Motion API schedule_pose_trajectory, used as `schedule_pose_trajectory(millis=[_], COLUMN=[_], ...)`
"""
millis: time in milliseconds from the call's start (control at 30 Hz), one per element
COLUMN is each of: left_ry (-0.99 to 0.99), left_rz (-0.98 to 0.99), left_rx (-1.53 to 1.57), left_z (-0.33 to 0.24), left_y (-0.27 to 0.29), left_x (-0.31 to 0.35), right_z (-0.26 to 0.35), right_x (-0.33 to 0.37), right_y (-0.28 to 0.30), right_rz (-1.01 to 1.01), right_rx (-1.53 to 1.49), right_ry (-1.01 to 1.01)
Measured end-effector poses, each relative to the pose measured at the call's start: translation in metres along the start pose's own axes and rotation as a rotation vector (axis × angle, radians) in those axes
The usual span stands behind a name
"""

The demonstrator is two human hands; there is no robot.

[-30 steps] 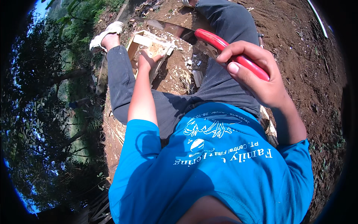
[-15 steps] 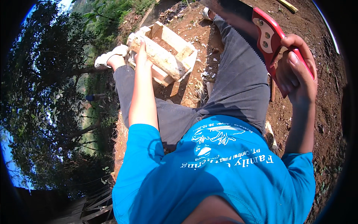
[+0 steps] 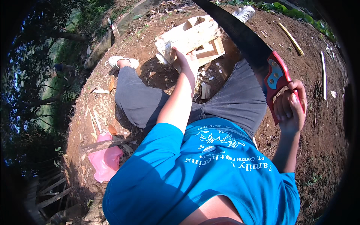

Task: The person saws a piece of wood held in a wooden frame while sitting on the ground, then uses a hammer and a small chisel-like tool to work on the wood.

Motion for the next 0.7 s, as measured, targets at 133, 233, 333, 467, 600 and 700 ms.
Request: schedule_pose_trajectory(millis=[133,233,333,467,600,700], left_ry=[0.140,0.212,0.216,0.398,-0.064,-0.064], left_rz=[0.026,-0.157,-0.265,-0.329,-0.387,0.005], left_rx=[-0.255,-0.275,-0.202,-0.397,-1.258,-1.856], left_z=[0.000,-0.003,-0.015,-0.041,-0.114,-0.181], left_y=[0.053,0.083,0.105,0.094,0.100,0.065], left_x=[0.007,0.037,0.063,0.082,0.082,0.057], right_z=[-0.013,-0.030,-0.048,-0.059,-0.059,-0.053], right_x=[-0.021,-0.036,-0.052,-0.060,-0.065,-0.067], right_y=[-0.038,-0.067,-0.090,-0.105,-0.108,-0.114], right_rz=[0.113,0.142,0.151,0.155,0.145,0.126], right_rx=[0.036,0.066,0.046,0.047,0.080,0.069], right_ry=[-0.015,-0.075,-0.145,-0.174,-0.144,-0.129])
Point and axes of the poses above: each hand's wrist, its own x-axis away from the middle knuckle, its own y-axis out of the back of the hand, z = x × y, the point moved 4 cm from there along -x, towards the middle knuckle, and after that the axes turned 13 degrees about z, right-handed, at the moved point
